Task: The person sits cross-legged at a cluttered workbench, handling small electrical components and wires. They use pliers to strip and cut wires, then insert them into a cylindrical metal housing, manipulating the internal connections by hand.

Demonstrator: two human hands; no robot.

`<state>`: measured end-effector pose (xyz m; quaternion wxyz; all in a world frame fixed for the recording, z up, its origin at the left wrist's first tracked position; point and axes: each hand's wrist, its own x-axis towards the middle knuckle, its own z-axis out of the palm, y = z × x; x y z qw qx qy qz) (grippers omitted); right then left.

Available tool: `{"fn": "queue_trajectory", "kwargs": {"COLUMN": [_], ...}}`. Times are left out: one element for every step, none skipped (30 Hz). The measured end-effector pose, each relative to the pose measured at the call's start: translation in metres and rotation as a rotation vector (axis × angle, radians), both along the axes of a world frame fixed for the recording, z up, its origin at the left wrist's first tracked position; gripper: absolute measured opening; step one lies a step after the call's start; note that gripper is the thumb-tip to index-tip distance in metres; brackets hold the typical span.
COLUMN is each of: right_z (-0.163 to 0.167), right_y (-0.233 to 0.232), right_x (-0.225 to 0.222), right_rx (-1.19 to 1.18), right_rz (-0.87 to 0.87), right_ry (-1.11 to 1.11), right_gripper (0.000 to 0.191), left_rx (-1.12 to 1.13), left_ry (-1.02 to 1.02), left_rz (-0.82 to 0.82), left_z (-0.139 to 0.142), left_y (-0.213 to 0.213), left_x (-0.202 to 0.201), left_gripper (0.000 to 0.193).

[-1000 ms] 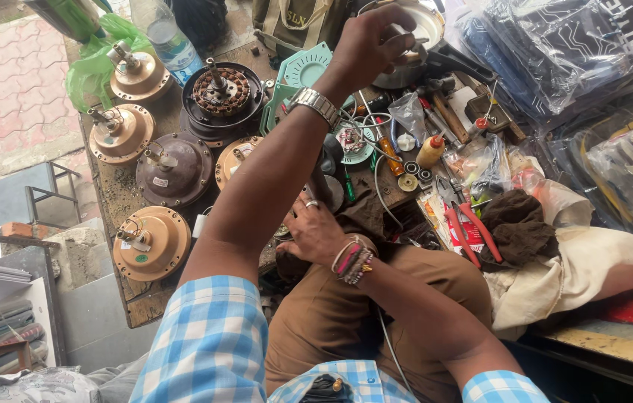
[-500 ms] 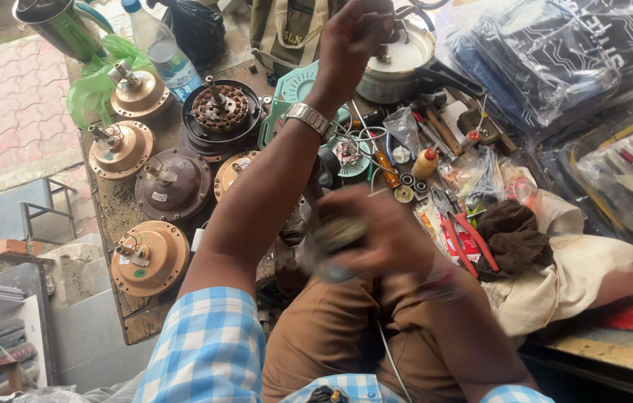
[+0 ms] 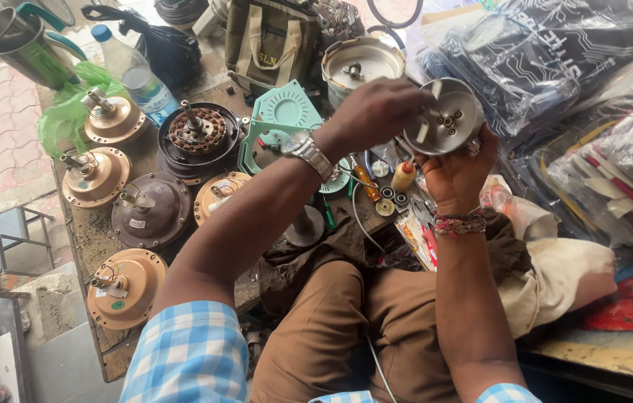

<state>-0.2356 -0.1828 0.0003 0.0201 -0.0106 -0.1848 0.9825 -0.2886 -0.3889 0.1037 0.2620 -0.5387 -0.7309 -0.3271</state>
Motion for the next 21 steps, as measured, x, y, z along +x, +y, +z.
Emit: {"fn": "queue_trajectory", "kwargs": {"right_z": [-0.002,-0.003,-0.003,-0.003,-0.003,-0.001,0.001,0.004,0.008,0.013,0.017,0.021,0.026,0.029,0.030,0.030,0.029,0.028,0.025,0.024,0.025], "right_y": [-0.002,-0.004,-0.007,-0.010,-0.013,-0.016,-0.019,-0.022,-0.024,-0.024,-0.024,-0.021,-0.016,-0.013,-0.011,-0.009,-0.008,-0.009,-0.012,-0.015,-0.016], "right_x": [-0.001,-0.001,-0.001,0.000,0.001,0.003,0.005,0.008,0.011,0.015,0.020,0.024,0.028,0.031,0.035,0.037,0.040,0.041,0.043,0.045,0.047], "right_rx": [0.025,0.050,0.043,0.037,0.030,0.038,0.046,0.053,0.069,0.085,0.102,0.223,0.346,0.468,0.514,0.561,0.606,0.632,0.657,0.682,0.844], "right_rz": [-0.008,-0.018,0.011,0.039,0.066,0.079,0.092,0.104,0.132,0.159,0.186,0.191,0.195,0.198,0.197,0.199,0.201,0.189,0.176,0.161,0.024], "right_ry": [0.013,0.024,0.058,0.090,0.121,0.134,0.149,0.163,0.208,0.252,0.295,0.286,0.277,0.267,0.248,0.231,0.212,0.222,0.228,0.235,0.359], "right_gripper": [0.063,0.061,0.060,0.060,0.059,0.057,0.055,0.053,0.053,0.053,0.053,0.055,0.058,0.062,0.064,0.066,0.067,0.064,0.062,0.060,0.065], "left_rx": [-0.042,-0.066,-0.089,-0.113,-0.134,-0.156,-0.178,-0.184,-0.191,-0.197,-0.157,-0.116,-0.074,-0.078,-0.081,-0.083,-0.108,-0.140,-0.174,-0.175,-0.172], "left_ry": [0.020,0.075,0.128,0.180,0.160,0.142,0.125,0.112,0.099,0.086,-0.037,-0.159,-0.280,-0.299,-0.318,-0.335,-0.396,-0.460,-0.526,-0.543,-0.553], "left_rz": [0.004,0.042,0.080,0.117,0.133,0.149,0.164,0.169,0.172,0.175,0.152,0.129,0.106,0.064,0.022,-0.018,0.008,0.033,0.056,0.052,0.048], "left_z": [0.000,-0.001,-0.003,-0.005,-0.006,-0.008,-0.009,-0.011,-0.012,-0.013,-0.014,-0.014,-0.014,-0.015,-0.015,-0.016,-0.018,-0.019,-0.021,-0.022,-0.022], "left_y": [0.002,0.002,0.003,0.004,0.003,0.004,0.003,0.003,0.003,0.002,0.000,-0.003,-0.006,-0.011,-0.017,-0.021,-0.023,-0.024,-0.024,-0.025,-0.024], "left_x": [0.001,0.002,0.003,0.004,0.004,0.004,0.003,0.003,0.002,0.001,-0.001,-0.004,-0.006,-0.009,-0.012,-0.014,-0.016,-0.017,-0.017,-0.017,-0.017], "left_gripper": [0.016,0.017,0.019,0.021,0.021,0.022,0.023,0.021,0.020,0.019,0.018,0.018,0.018,0.019,0.021,0.022,0.020,0.019,0.018,0.019,0.021]}}
